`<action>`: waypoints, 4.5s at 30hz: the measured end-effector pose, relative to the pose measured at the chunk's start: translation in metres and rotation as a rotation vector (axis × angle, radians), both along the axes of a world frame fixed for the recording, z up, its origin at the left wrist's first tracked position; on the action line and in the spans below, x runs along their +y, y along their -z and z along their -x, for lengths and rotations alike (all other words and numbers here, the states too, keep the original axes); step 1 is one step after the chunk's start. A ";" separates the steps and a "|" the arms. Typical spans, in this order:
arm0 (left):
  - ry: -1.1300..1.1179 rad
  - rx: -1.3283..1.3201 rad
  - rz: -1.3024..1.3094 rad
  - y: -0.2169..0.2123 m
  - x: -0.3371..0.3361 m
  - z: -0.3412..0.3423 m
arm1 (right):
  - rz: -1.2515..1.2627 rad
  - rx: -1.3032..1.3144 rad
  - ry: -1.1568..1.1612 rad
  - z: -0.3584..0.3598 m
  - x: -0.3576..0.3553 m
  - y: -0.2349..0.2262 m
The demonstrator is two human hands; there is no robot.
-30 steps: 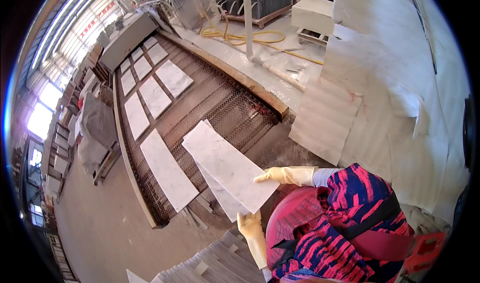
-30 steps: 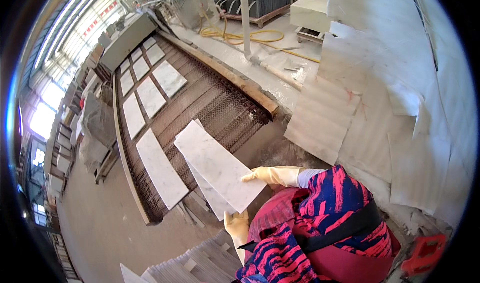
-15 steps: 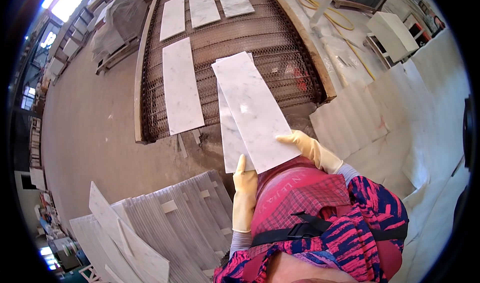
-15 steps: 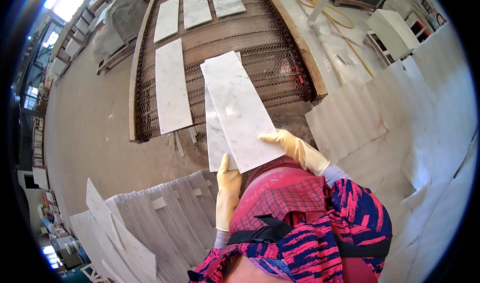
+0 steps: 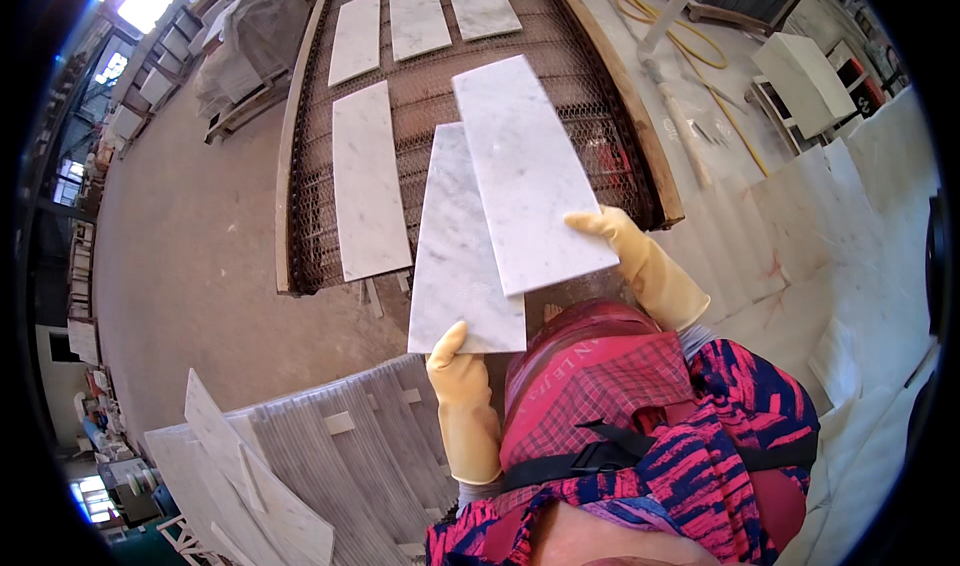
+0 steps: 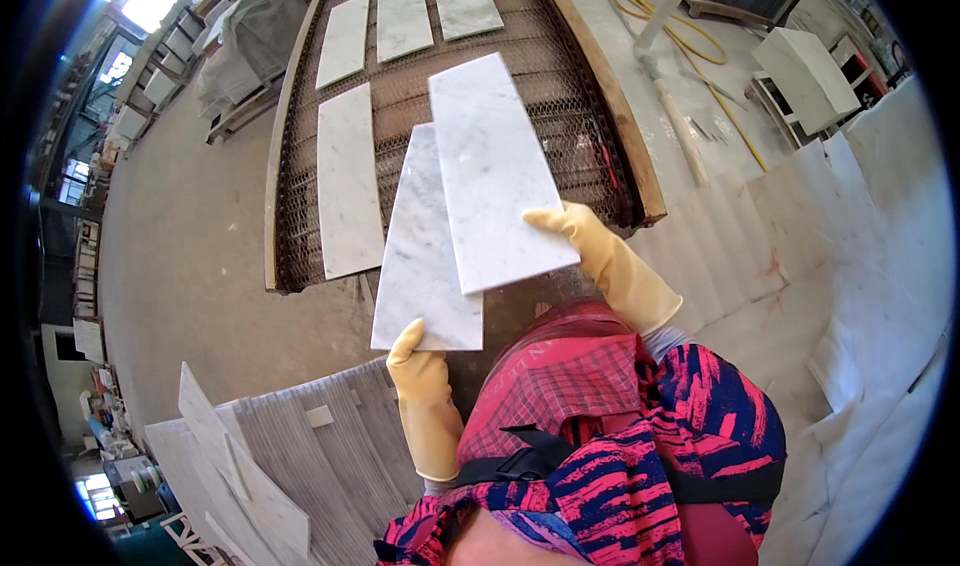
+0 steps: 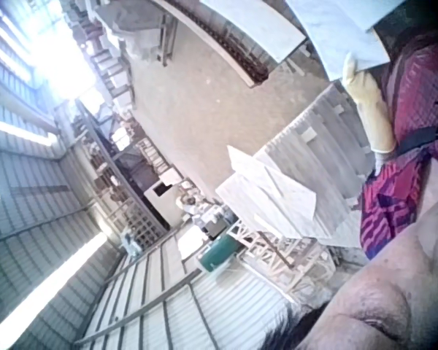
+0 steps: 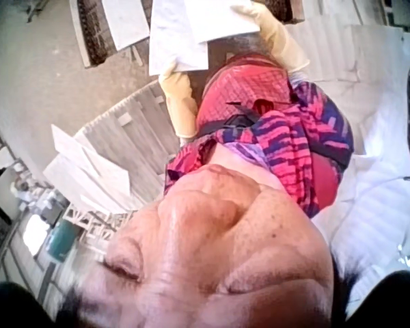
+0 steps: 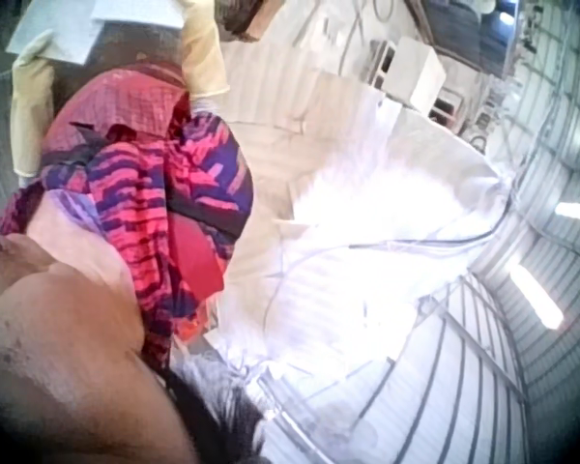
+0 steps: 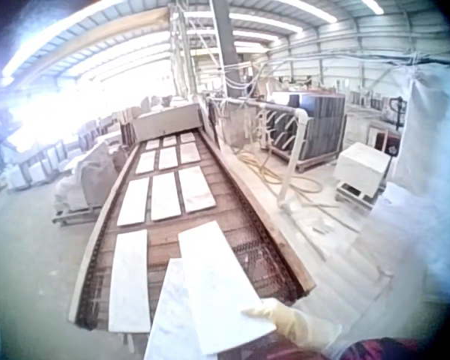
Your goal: The person picks up rectangular white tiles from a stack and places them onto a moving conveyor belt. They handle the tiles one by one, positioning them in a row on the belt as it moves through the factory.
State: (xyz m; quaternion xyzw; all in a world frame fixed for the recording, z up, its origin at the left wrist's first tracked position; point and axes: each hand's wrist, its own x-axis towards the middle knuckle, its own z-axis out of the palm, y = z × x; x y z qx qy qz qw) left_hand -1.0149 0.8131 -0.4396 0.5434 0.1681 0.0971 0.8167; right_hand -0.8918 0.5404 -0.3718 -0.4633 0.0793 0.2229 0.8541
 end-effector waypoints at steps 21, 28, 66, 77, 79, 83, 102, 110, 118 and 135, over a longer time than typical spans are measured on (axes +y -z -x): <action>-0.031 -0.110 0.149 0.089 0.028 -0.119 | 0.191 -0.094 0.083 -0.005 -0.027 -0.013; -0.020 0.162 0.187 0.108 0.030 -0.119 | 0.312 -0.146 0.026 -0.035 -0.013 0.012; -0.188 0.306 -1.584 0.022 0.102 -0.170 | 1.054 -0.311 -0.064 -0.017 -0.039 0.016; 0.081 0.459 -1.701 0.015 0.113 -0.212 | 1.307 -0.543 -0.267 -0.002 -0.013 0.015; 0.054 0.378 -1.669 0.021 0.123 -0.210 | 1.187 -0.491 -0.245 -0.003 -0.010 0.013; -0.116 0.257 -1.548 0.052 0.165 -0.211 | 0.736 -0.289 -0.280 -0.009 0.013 0.001; -0.151 0.308 -1.549 0.061 0.179 -0.219 | 0.841 -0.291 -0.148 -0.111 0.302 0.073; -0.149 0.195 -1.403 0.055 0.197 -0.229 | 0.468 0.032 -0.028 -0.128 0.304 0.068; -0.202 0.132 -1.045 0.058 0.210 -0.230 | 0.411 -0.024 -0.117 -0.123 0.300 0.077; -0.214 0.147 -1.463 0.064 0.169 -0.214 | 0.396 -0.226 -0.361 -0.117 0.260 0.073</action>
